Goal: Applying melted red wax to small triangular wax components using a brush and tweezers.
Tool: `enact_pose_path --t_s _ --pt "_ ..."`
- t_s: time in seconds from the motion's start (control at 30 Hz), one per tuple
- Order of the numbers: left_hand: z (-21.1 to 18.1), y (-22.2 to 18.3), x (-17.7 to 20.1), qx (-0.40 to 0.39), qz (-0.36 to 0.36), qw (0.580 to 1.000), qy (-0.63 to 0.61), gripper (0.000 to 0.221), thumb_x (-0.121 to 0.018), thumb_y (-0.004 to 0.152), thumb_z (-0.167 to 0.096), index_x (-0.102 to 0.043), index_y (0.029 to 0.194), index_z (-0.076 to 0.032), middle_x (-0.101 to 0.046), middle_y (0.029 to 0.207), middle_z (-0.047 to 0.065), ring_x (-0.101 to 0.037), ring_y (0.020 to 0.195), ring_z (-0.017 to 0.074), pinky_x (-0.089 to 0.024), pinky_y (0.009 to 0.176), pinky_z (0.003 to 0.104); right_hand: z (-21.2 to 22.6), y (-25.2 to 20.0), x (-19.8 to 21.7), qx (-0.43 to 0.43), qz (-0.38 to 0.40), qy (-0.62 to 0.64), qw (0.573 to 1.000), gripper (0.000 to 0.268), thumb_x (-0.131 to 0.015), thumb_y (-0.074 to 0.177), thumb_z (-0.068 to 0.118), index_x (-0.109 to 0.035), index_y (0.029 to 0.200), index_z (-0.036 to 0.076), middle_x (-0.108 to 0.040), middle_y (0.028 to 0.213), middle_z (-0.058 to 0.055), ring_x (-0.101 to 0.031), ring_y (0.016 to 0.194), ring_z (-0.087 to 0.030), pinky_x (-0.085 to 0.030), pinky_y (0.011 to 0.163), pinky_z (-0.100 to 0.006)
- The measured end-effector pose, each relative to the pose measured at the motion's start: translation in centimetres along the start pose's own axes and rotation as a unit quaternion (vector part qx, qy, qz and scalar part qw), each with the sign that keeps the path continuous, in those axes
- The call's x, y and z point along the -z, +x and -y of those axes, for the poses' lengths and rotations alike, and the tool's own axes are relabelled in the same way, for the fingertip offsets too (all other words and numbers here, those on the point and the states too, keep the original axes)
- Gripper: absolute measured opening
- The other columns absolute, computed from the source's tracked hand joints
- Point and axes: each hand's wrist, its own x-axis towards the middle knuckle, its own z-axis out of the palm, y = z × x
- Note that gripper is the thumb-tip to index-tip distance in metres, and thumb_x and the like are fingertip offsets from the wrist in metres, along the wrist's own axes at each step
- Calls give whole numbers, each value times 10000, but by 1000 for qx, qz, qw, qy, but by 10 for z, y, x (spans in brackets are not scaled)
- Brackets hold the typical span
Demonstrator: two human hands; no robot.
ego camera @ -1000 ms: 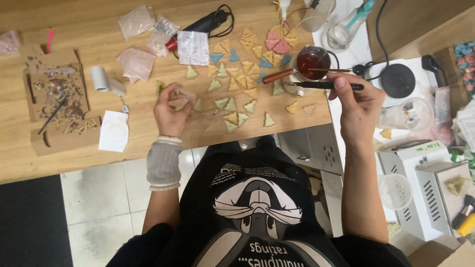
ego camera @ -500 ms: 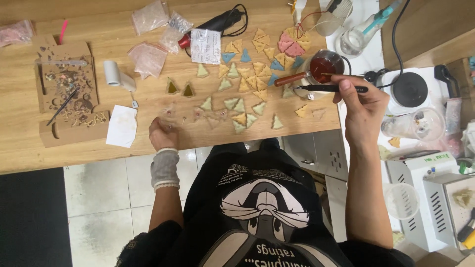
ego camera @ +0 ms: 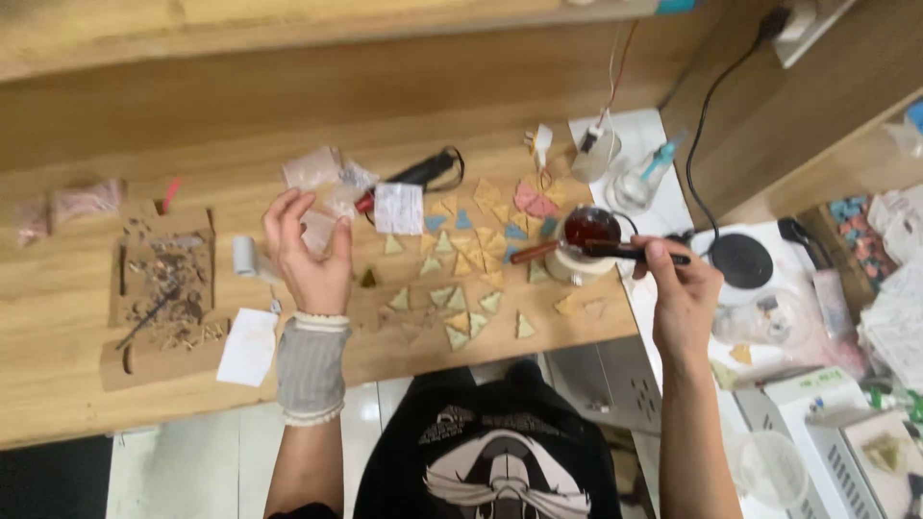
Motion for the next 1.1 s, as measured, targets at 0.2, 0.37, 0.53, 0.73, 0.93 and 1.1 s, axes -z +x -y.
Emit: enact_pose_path --t_s 0.2,0.37,0.53,0.73,0.93,1.1 --pt "-77 153 -17 -132 -14 987 -86 360 -777 926 -72 -633 1252 -14 -632 1288 165 -621 1244 302 -503 1083 405 -2 15 0 48 -12 40 998 242 -663 1059 146 -727 1134 -74 -686 878 -45 -576 817 -110 -464 851 -255" --pt "-69 252 -98 -154 68 985 25 433 -791 900 -165 -647 1284 -23 -613 1343 226 -573 1274 387 -453 1098 485 10 32 -11 51 -24 57 997 240 -652 1051 133 -739 1136 -74 -700 900 -64 -564 803 -109 -461 812 -263" --pt "-70 307 -165 -30 230 962 145 549 -737 930 -336 -597 1367 -35 -559 1417 264 -518 1335 416 -417 1160 513 25 40 -17 41 -8 56 998 251 -640 1029 141 -747 1120 -67 -731 941 -77 -561 797 -103 -467 789 -257" --pt "-74 318 -175 -56 256 921 289 576 -797 809 -320 -626 1304 -80 -466 1494 205 -370 1412 423 -270 1147 554 36 50 -14 56 -12 5 998 260 -660 1025 164 -773 1111 -53 -691 823 -70 -559 778 -109 -442 756 -255" --pt "-52 311 -179 -76 217 951 206 410 -774 854 -326 -705 1197 -111 -575 1358 219 -516 1281 411 -396 1107 534 52 55 -14 85 -3 1 996 251 -663 1024 164 -768 1111 -48 -687 822 -58 -562 791 -107 -436 755 -247" --pt "-85 262 -138 -100 108 989 0 198 -777 885 -180 -712 1051 -93 -703 1214 167 -700 1070 317 -577 990 452 57 54 -8 104 -2 30 994 240 -660 1038 160 -750 1117 -48 -713 878 -51 -583 783 -103 -464 771 -243"
